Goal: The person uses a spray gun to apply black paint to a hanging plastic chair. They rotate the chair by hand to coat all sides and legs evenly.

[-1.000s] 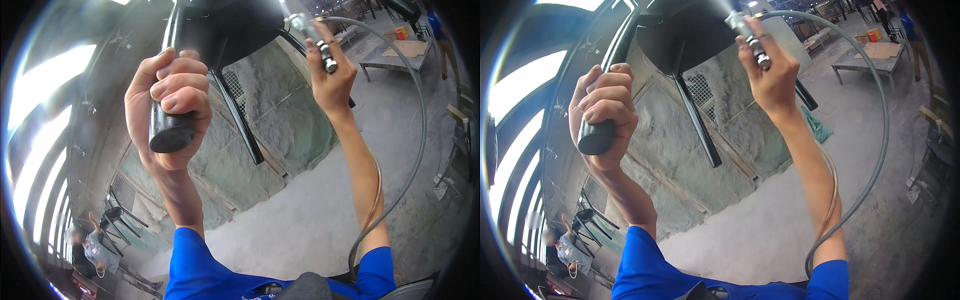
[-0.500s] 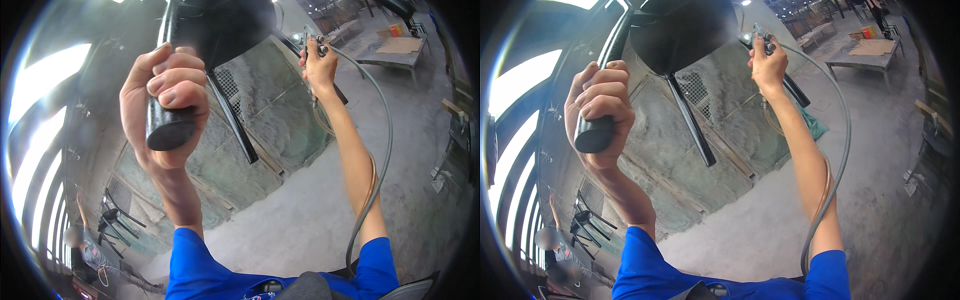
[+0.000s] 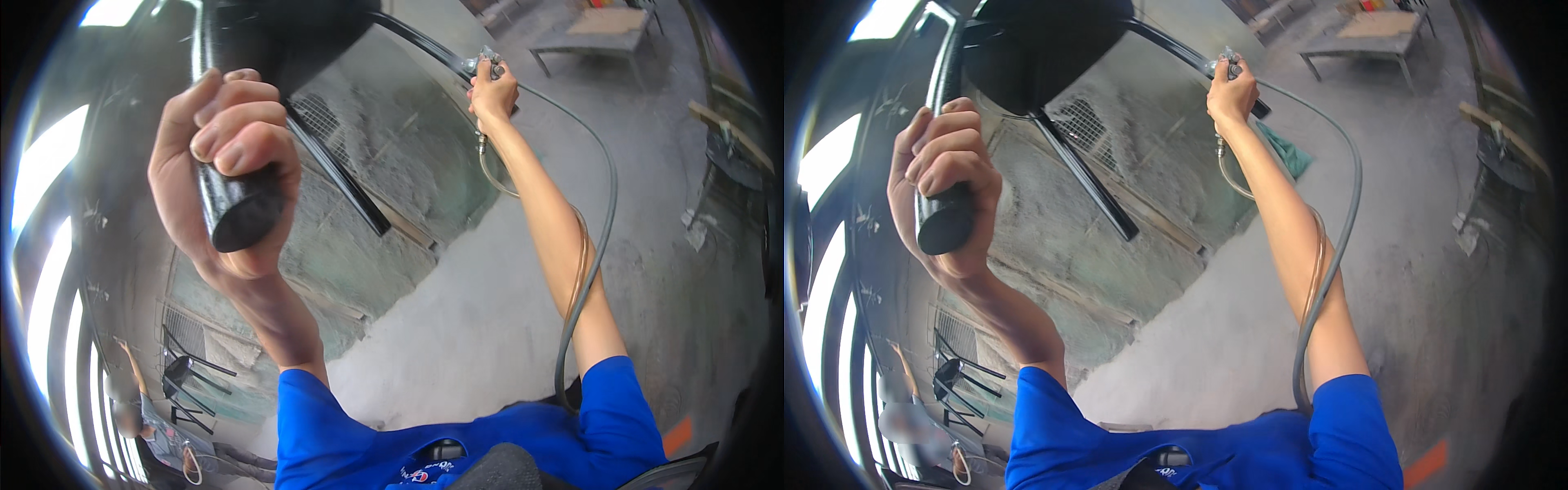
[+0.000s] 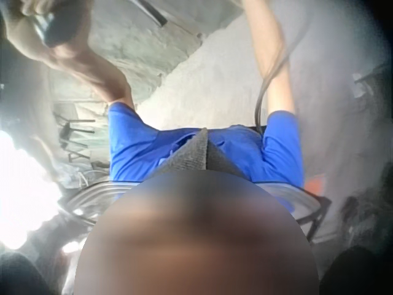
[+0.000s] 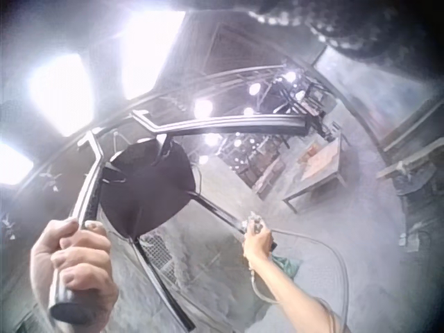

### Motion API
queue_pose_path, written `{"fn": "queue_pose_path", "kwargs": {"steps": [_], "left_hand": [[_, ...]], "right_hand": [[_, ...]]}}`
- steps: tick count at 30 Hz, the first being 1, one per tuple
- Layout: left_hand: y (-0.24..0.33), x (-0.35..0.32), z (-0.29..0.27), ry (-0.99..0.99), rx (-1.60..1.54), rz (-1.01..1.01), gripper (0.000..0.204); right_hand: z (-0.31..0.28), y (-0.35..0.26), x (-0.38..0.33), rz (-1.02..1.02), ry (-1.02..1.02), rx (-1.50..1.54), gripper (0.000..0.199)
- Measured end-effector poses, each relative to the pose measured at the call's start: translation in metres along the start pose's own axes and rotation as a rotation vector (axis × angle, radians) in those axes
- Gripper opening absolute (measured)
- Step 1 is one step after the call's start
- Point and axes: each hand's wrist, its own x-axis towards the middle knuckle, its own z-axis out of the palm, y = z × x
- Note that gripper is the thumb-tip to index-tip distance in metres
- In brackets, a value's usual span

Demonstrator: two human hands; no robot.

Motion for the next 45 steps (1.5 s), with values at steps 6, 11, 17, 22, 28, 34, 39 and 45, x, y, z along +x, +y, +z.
{"fn": "queue_pose_path", "kwargs": {"steps": [6, 11, 17, 22, 28, 34, 39, 45], "left_hand": [[-0.004, 0.012, -0.032, -0.038, -0.005, -0.048, 0.019], [-0.003, 0.036, -0.053, -0.036, -0.07, -0.075, 0.015], [0.012, 0.019, -0.042, 0.052, -0.063, 0.064, 0.016], [0.002, 0.015, -0.059, 0.035, -0.045, 0.104, 0.015], [0.006, 0.038, -0.113, 0.029, 0.107, 0.105, 0.014], [0.012, 0.095, -0.168, 0.023, 0.114, 0.021, 0.017], [-0.034, 0.113, -0.223, 0.11, 0.168, 0.136, 0.011], [-0.045, 0.094, -0.228, 0.222, 0.264, 0.27, 0.011]], "right_hand": [[-0.13, 0.057, -0.026, -0.131, 0.254, -0.3, 0.037], [-0.171, 0.074, -0.055, 0.099, 0.254, -0.275, 0.039], [-0.042, 0.053, -0.111, 0.369, -0.24, 0.29, 0.029], [0.112, 0.049, -0.121, 0.393, -0.398, 0.678, 0.027], [0.15, 0.065, -0.124, 0.627, -0.308, 0.465, 0.027], [0.08, 0.104, -0.152, 0.748, -0.233, 0.263, 0.027], [-0.05, 0.151, -0.168, 0.812, -0.202, 0.054, 0.028], [-0.077, 0.099, -0.116, 0.26, -0.429, -0.159, 0.042]]}}
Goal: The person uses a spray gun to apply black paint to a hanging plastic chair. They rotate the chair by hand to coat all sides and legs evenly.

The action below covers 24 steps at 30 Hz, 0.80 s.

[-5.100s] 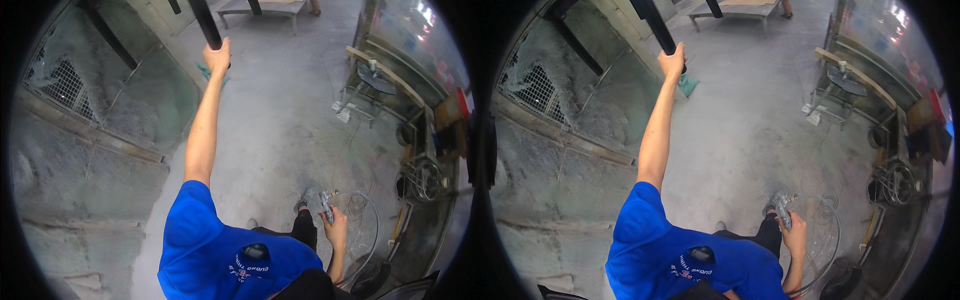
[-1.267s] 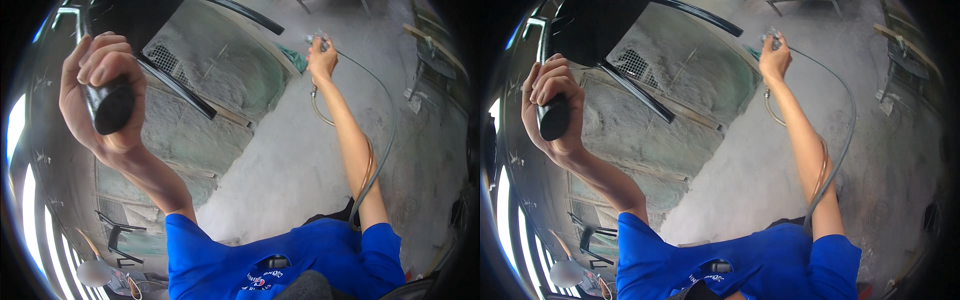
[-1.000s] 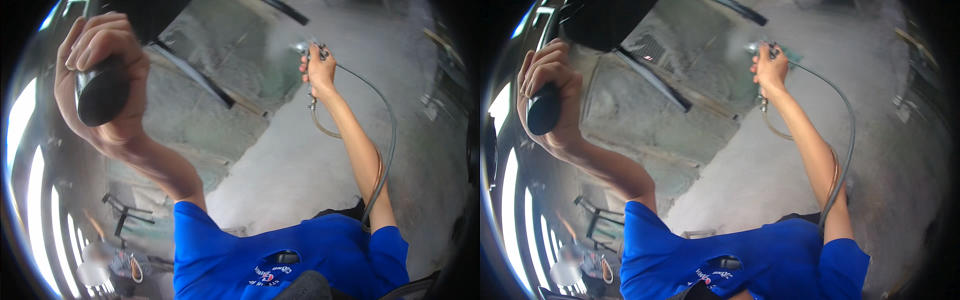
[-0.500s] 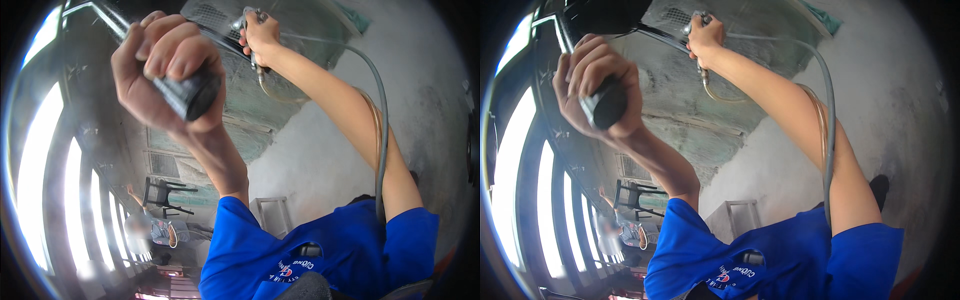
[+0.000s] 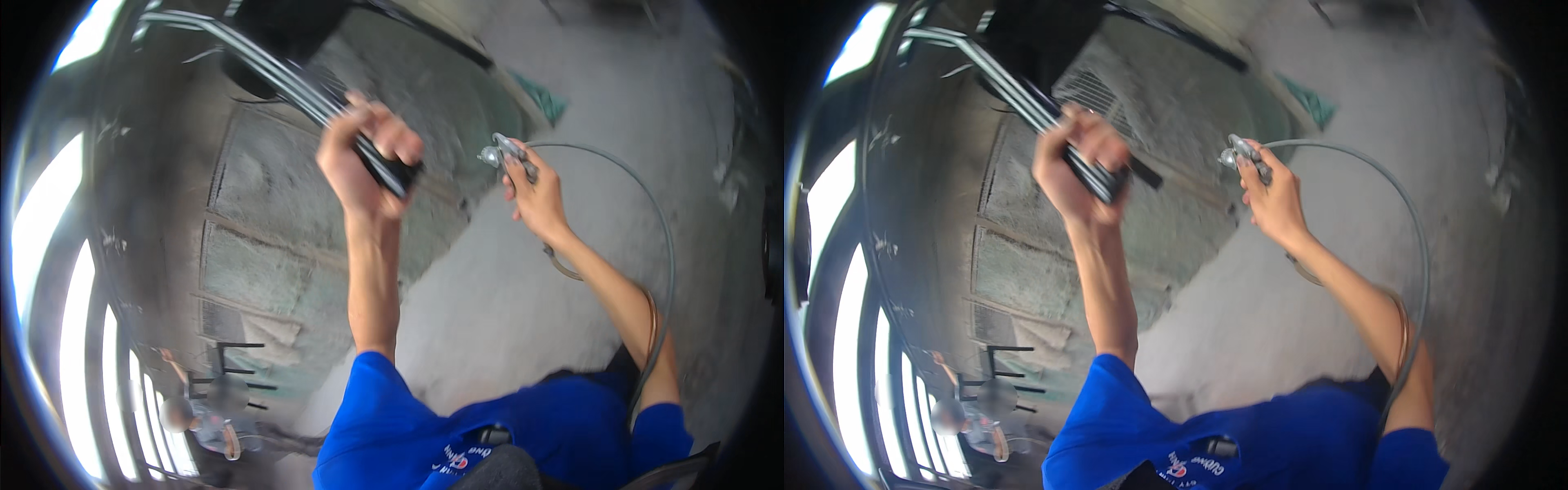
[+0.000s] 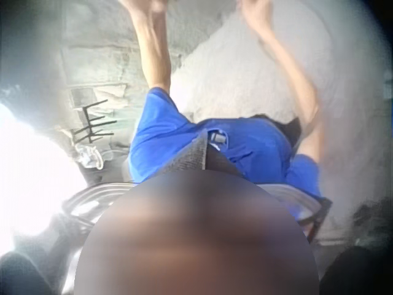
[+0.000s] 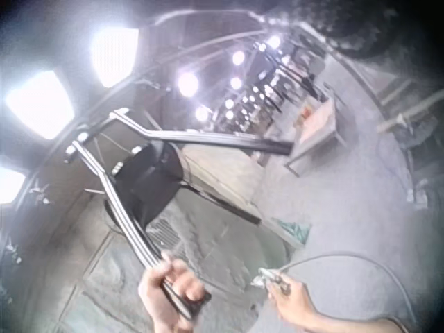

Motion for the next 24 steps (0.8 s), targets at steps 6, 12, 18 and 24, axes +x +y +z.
{"fn": "queue_pose_path", "kwargs": {"steps": [6, 12, 18, 24], "left_hand": [[0.007, -0.024, -0.005, 0.085, -0.067, -0.072, 0.019], [0.016, -0.035, 0.007, 0.079, -0.087, -0.08, 0.022], [0.044, -0.035, -0.01, 0.089, -0.08, -0.074, 0.025], [0.05, -0.027, -0.035, 0.12, -0.095, -0.041, 0.028]], "right_hand": [[0.03, -0.189, 0.053, -0.826, -0.218, -0.045, 0.041], [0.084, -0.293, 0.099, -0.956, -0.346, -0.201, 0.03], [0.124, -0.344, 0.128, -1.413, 0.03, -0.512, 0.036], [0.185, -0.357, 0.104, -0.965, -0.591, -0.141, 0.043]]}}
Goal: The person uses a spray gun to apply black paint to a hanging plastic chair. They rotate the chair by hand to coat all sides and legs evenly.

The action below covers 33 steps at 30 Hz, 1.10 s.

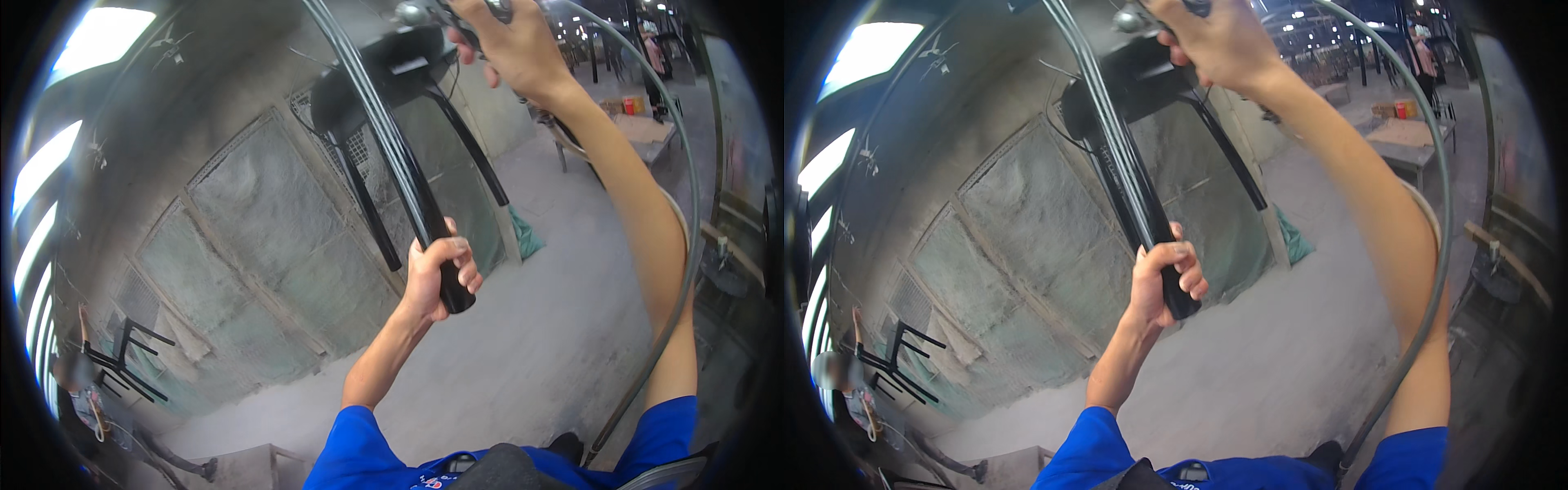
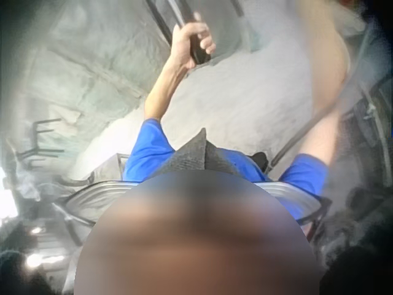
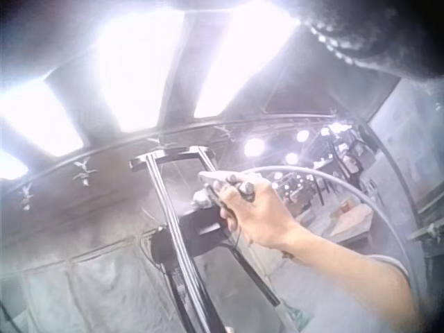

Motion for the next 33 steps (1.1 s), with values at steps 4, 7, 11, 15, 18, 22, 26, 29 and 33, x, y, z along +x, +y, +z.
{"fn": "queue_pose_path", "kwargs": {"steps": [4, 7, 11, 15, 18, 22, 26, 29, 33], "left_hand": [[-0.016, -0.004, -0.011, -0.001, 0.05, -0.031, 0.025], [-0.02, -0.005, -0.023, -0.005, 0.011, 0.005, 0.025], [-0.005, -0.014, -0.038, -0.05, 0.02, -0.069, 0.031], [0.014, -0.034, -0.06, -0.085, -0.032, -0.073, 0.033], [0.015, -0.039, -0.074, -0.078, -0.004, -0.095, 0.033], [0.013, -0.027, -0.081, -0.101, -0.021, -0.075, 0.033], [0.004, -0.014, -0.074, -0.086, -0.021, -0.068, 0.032], [-0.02, 0.002, -0.06, 0.024, 0.046, -0.055, 0.034], [-0.064, 0.048, -0.035, 0.051, 0.108, 0.015, 0.029]], "right_hand": [[0.031, -0.009, 0.045, -0.307, 0.097, -0.105, 0.04], [0.035, 0.011, 0.101, -0.353, 0.139, -0.149, 0.037], [0.008, 0.064, 0.145, -0.483, 0.316, -0.334, 0.034], [-0.031, 0.102, 0.16, -0.701, 0.592, -0.652, 0.037], [-0.063, 0.129, 0.148, -0.243, 0.528, -0.314, 0.043], [-0.088, 0.157, 0.144, -0.112, 0.499, -0.209, 0.044], [-0.085, 0.162, 0.143, -0.119, 0.57, -0.298, 0.045], [-0.058, 0.144, 0.131, -0.147, 0.518, -0.268, 0.046], [0.004, 0.105, 0.114, -0.232, 0.218, 0.014, 0.041]]}}
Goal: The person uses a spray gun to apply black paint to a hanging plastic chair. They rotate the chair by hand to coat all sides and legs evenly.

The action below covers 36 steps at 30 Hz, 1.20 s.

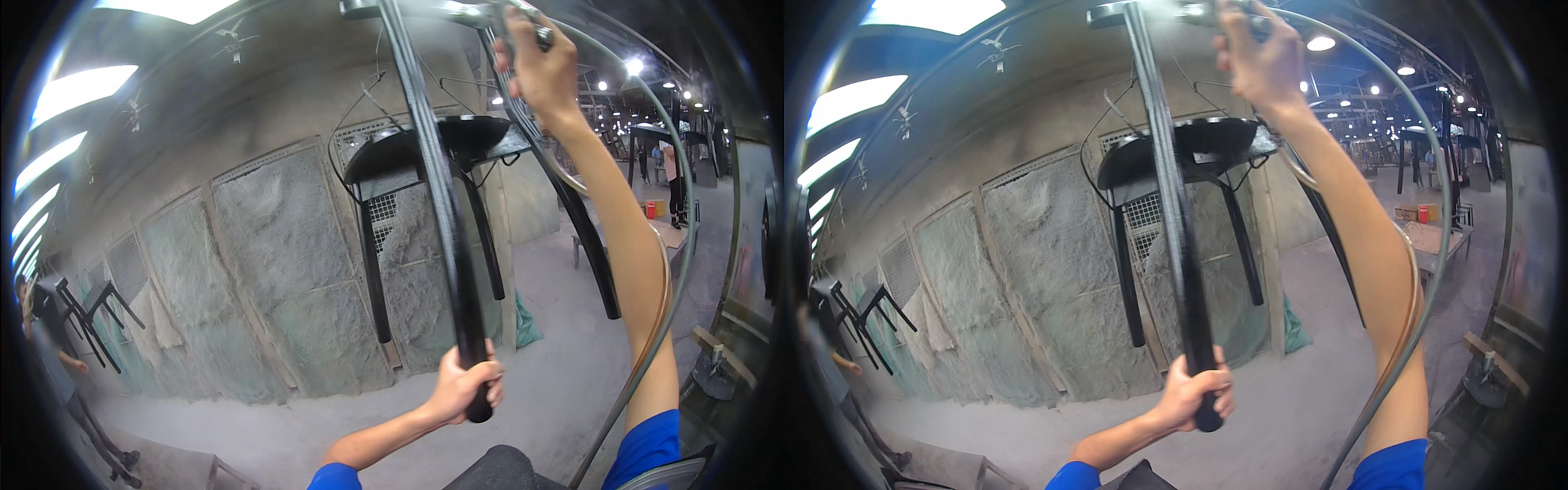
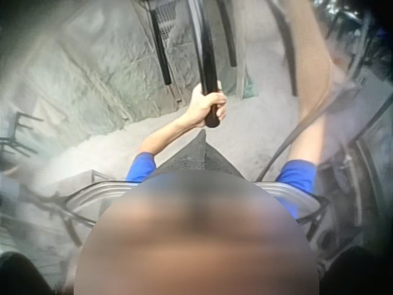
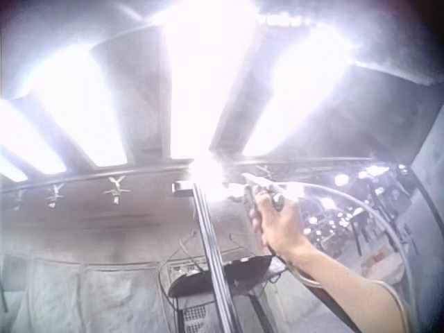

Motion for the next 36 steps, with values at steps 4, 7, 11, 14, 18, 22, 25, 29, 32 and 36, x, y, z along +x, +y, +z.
{"fn": "queue_pose_path", "kwargs": {"steps": [4, 7, 11, 14, 18, 22, 25, 29, 32, 36], "left_hand": [[-0.038, 0.045, 0.018, 0.034, 0.073, 0.035, 0.031], [-0.058, 0.06, 0.01, 0.032, 0.07, 0.065, 0.03], [-0.053, 0.057, -0.024, -0.016, 0.07, 0.028, 0.029], [-0.014, 0.031, -0.076, -0.026, 0.053, -0.083, 0.032], [0.03, -0.005, -0.175, 0.501, 0.656, 0.099, 0.023], [0.0, 0.026, -0.248, 1.07, 1.416, 0.509, 0.028], [-0.002, 0.056, -0.285, 1.173, 1.3, 0.409, 0.018], [0.01, 0.078, -0.315, 1.117, 1.136, 0.308, 0.011], [0.011, 0.096, -0.317, 1.084, 1.112, 0.252, 0.01], [-0.009, 0.132, -0.299, 1.133, 1.136, 0.211, 0.011]], "right_hand": [[0.048, -0.022, 0.001, -0.075, -0.144, 0.139, 0.033], [0.048, -0.011, 0.014, -0.163, -0.064, -0.02, 0.034], [-0.007, 0.029, 0.029, -0.046, 0.123, -0.347, 0.04], [-0.065, 0.059, 0.031, 0.029, 0.168, -0.415, 0.044], [-0.151, 0.092, -0.017, 0.135, 0.194, -0.274, 0.041], [-0.216, 0.14, -0.11, 0.353, 0.185, -0.275, 0.045], [-0.238, 0.19, -0.179, 0.529, 0.189, -0.297, 0.046], [-0.238, 0.238, -0.229, 0.664, 0.113, -0.278, 0.049], [-0.22, 0.237, -0.232, 0.705, 0.04, 0.006, 0.05], [-0.2, 0.224, -0.212, 0.69, -0.085, 0.551, 0.053]]}}
